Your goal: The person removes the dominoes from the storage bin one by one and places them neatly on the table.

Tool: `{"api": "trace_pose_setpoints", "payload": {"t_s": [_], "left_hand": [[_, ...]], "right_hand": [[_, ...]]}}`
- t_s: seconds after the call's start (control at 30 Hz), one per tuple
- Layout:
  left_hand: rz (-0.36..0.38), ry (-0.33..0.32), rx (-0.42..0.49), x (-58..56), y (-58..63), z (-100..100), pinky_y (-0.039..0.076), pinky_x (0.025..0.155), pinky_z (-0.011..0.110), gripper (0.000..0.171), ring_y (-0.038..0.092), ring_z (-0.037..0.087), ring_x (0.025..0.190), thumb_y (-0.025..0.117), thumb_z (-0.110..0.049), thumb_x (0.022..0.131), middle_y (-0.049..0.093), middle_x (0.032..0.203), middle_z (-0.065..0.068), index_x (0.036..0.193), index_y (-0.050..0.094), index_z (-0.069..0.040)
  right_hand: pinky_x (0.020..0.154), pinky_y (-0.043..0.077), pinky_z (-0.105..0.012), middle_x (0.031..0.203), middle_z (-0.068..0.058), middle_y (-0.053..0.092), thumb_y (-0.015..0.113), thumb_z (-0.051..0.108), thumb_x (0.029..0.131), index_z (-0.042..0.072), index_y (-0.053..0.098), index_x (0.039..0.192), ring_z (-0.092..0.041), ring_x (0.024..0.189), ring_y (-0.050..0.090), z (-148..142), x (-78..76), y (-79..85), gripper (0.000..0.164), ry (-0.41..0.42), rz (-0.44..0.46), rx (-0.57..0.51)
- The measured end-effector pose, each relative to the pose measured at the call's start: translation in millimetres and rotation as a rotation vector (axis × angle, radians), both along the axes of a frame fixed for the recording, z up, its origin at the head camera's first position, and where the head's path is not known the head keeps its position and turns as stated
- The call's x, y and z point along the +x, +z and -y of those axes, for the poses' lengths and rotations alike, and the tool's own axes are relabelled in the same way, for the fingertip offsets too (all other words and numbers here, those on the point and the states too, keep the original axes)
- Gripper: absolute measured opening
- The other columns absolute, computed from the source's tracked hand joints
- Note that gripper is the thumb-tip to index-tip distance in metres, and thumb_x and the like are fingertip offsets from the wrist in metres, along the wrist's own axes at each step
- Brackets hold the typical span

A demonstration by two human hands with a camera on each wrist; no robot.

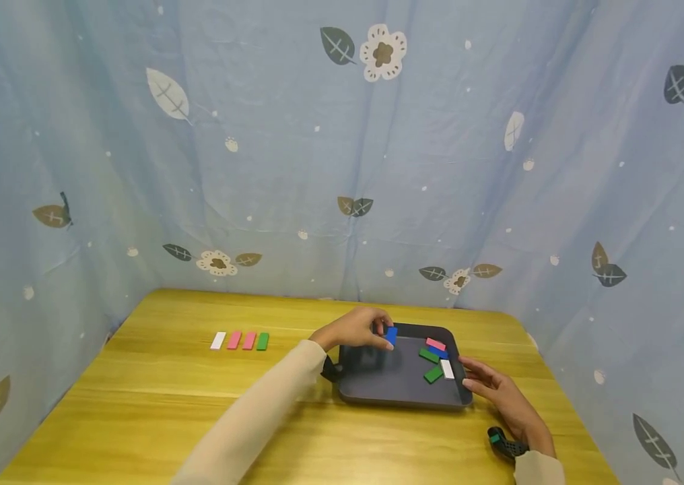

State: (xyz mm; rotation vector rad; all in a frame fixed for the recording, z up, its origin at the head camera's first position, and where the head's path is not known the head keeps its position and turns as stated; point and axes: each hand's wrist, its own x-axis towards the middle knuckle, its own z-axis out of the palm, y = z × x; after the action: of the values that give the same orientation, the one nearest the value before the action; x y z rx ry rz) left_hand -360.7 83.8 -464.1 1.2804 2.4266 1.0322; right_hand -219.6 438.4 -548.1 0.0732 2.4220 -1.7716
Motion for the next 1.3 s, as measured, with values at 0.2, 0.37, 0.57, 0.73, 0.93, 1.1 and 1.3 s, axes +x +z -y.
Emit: {"api": "trace_pose_setpoints", "payload": {"t_s": [0.2, 0.37, 0.57, 0.73, 0.93, 1.1, 1.3], "left_hand": [[-0.013, -0.01, 0.018, -3.6, 2.1, 14.4, 0.05, 0.073, 0.025, 0.047, 0.059, 0.011, 0.082, 0.085, -0.03, 0.088, 0.064, 0.094, -0.001, 0.127, 0.067, -0.01], [-0.011, 0.011, 0.015, -8.7, 1.7, 32.2, 0.05, 0.072, 0.027, 0.047, 0.059, 0.012, 0.082, 0.085, -0.031, 0.088, 0.065, 0.095, 0.001, 0.127, 0.067, -0.011], [-0.003, 0.059, -0.01, -11.5, 1.6, 53.4, 0.049, 0.075, 0.03, 0.046, 0.06, 0.017, 0.086, 0.084, -0.031, 0.089, 0.064, 0.096, 0.0, 0.127, 0.065, -0.011], [0.001, 0.063, -0.008, -12.2, 0.7, 66.7, 0.047, 0.071, 0.031, 0.044, 0.06, 0.022, 0.081, 0.083, -0.026, 0.09, 0.065, 0.096, 0.002, 0.126, 0.065, -0.009], [-0.036, 0.084, -0.006, -13.9, -2.7, 81.5, 0.049, 0.073, 0.032, 0.043, 0.058, 0.017, 0.076, 0.085, -0.025, 0.088, 0.066, 0.096, 0.004, 0.124, 0.067, -0.009], [-0.036, 0.105, -0.003, -13.2, -7.2, 96.8, 0.051, 0.077, 0.034, 0.042, 0.059, 0.016, 0.079, 0.086, -0.026, 0.087, 0.065, 0.097, 0.006, 0.122, 0.067, -0.01], [-0.029, 0.124, -0.005, -11.4, -8.3, 112.4, 0.05, 0.074, 0.035, 0.043, 0.058, 0.017, 0.076, 0.084, -0.027, 0.089, 0.064, 0.096, 0.003, 0.125, 0.067, -0.01]], "right_hand": [[0.112, 0.038, -0.054, 0.161, -0.011, 0.038, 0.069, 0.032, 0.101, 0.018, 0.044, 0.157, -0.034, 0.141, 0.041, -2.0, 1.2, -1.2, 0.063, 0.004, -0.015, 0.009], [0.114, 0.034, -0.058, 0.16, -0.011, 0.039, 0.07, 0.033, 0.1, 0.018, 0.045, 0.157, -0.036, 0.142, 0.041, -0.8, -1.3, 0.4, 0.064, -0.01, -0.004, 0.0], [0.113, 0.035, -0.057, 0.159, -0.012, 0.041, 0.071, 0.035, 0.099, 0.019, 0.046, 0.157, -0.035, 0.14, 0.043, 0.2, -4.0, 1.2, 0.065, -0.007, -0.006, 0.002], [0.113, 0.036, -0.056, 0.159, -0.012, 0.041, 0.071, 0.035, 0.099, 0.018, 0.045, 0.157, -0.034, 0.139, 0.045, -0.6, -3.5, 0.7, 0.066, -0.003, -0.004, 0.011], [0.113, 0.036, -0.057, 0.16, -0.015, 0.039, 0.069, 0.035, 0.1, 0.016, 0.043, 0.158, -0.032, 0.138, 0.045, -1.0, -1.2, 1.3, 0.066, 0.007, -0.021, 0.023], [0.113, 0.036, -0.055, 0.159, -0.013, 0.04, 0.07, 0.035, 0.1, 0.017, 0.044, 0.158, -0.029, 0.137, 0.046, 0.9, -0.4, 0.8, 0.065, -0.001, -0.01, 0.02], [0.113, 0.035, -0.058, 0.16, -0.013, 0.039, 0.069, 0.034, 0.1, 0.017, 0.044, 0.157, -0.035, 0.14, 0.042, 2.2, 1.7, 1.9, 0.065, 0.0, -0.019, 0.009]]}}
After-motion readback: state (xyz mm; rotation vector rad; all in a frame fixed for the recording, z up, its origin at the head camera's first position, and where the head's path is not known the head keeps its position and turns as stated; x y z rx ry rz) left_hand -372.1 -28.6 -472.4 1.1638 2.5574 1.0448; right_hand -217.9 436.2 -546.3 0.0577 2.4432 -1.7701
